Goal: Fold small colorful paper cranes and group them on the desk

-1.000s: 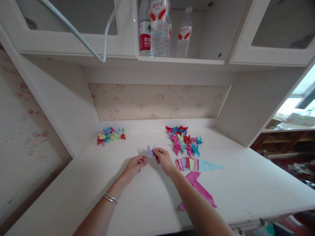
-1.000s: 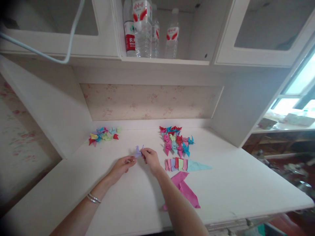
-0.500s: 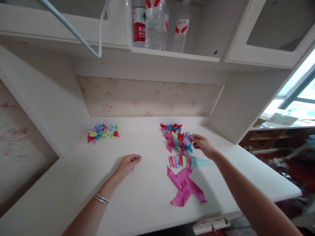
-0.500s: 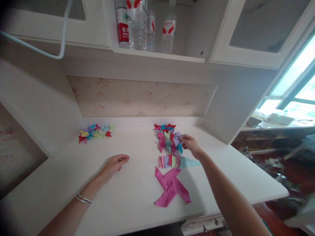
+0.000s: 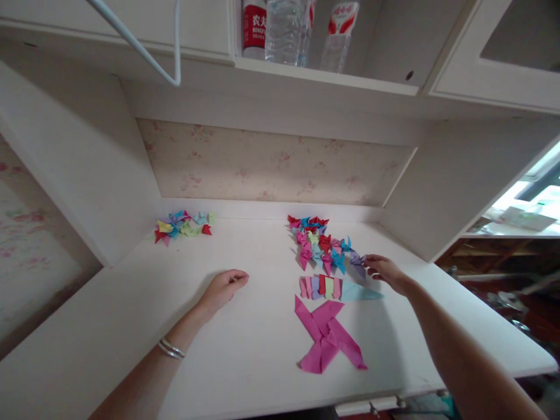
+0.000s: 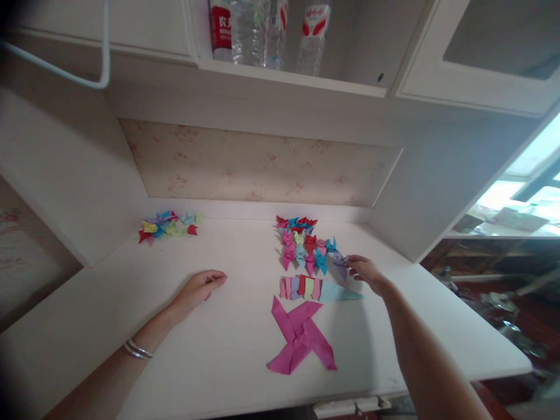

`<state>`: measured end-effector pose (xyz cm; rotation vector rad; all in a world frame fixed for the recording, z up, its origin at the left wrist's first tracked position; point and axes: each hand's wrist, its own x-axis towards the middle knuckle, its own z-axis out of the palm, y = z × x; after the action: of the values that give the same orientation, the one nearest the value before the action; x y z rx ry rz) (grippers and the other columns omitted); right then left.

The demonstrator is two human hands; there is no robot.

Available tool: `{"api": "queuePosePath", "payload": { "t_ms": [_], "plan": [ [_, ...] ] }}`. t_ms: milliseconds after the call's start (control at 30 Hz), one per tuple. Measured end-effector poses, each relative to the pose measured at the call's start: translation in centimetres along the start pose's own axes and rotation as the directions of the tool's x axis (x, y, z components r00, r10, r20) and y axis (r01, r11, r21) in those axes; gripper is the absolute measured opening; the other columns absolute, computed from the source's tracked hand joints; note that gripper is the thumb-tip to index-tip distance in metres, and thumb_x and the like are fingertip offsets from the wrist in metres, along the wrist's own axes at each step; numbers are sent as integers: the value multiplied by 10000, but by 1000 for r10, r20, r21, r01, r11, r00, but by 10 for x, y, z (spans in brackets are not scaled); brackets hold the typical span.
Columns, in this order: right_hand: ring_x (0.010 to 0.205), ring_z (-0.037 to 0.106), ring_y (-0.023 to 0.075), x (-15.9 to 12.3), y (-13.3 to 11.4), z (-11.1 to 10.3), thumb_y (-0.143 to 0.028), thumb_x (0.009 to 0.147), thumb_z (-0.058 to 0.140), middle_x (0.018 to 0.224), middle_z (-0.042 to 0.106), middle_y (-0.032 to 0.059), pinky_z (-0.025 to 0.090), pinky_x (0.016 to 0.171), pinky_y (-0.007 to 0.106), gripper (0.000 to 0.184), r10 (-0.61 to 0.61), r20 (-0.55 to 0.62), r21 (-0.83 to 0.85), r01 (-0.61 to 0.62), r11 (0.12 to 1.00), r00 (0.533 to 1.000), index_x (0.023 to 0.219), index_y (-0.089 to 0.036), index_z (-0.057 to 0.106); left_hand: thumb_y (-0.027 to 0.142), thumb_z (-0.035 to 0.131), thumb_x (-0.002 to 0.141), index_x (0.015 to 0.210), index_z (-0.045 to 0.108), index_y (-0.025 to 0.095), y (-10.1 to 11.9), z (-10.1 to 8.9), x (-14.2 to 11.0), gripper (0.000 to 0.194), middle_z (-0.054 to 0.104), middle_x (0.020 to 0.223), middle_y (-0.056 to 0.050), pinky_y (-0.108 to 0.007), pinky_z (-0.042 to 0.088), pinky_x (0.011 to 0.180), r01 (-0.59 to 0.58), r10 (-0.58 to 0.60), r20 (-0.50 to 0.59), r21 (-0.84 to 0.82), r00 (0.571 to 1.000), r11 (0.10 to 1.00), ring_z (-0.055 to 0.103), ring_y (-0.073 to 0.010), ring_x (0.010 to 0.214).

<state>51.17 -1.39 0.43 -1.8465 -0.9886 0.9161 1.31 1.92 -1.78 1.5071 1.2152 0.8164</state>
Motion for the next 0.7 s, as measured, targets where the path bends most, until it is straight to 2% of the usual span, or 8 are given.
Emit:
{"api": "queuePosePath", "payload": {
  "t_ms": [200,367,567,700],
  "plan": [
    [592,570,122,7,-6,19,-191,679,599,879,673,90,424,487,226,226,48,6,16,-48,999,999,897,-155,650,499,637,730,938,704,164,7,3,-3,400,651,799,-20,-219,290,473,2,-2,-1,38,1000,999,420,-95,542],
    [577,578,130,10,-5,27,-199,684,598,859,677,93,401,450,219,231,65,-43,20,-64,998,997,906,-152,640,492,635,725,938,712,158,11,4,-5,404,671,800,-30,-229,296,488,-8,8,-9,48,1000,999,441,-101,540],
    [529,555,125,3,-9,25,-183,637,601,784,673,73,413,458,238,291,36,-69,6,-36,999,997,921,-147,654,491,628,729,933,716,163,12,3,-7,397,678,790,-31,-235,307,503,-9,8,4,46,1000,999,478,-115,560],
    [507,526,116,-4,-10,16,-242,659,583,835,670,83,430,486,264,377,-22,-181,-10,21,1000,983,1019,-139,632,480,629,729,934,714,160,12,2,-7,389,686,792,-32,-238,322,516,-14,13,14,42,1000,999,499,-122,576]
  ]
}}
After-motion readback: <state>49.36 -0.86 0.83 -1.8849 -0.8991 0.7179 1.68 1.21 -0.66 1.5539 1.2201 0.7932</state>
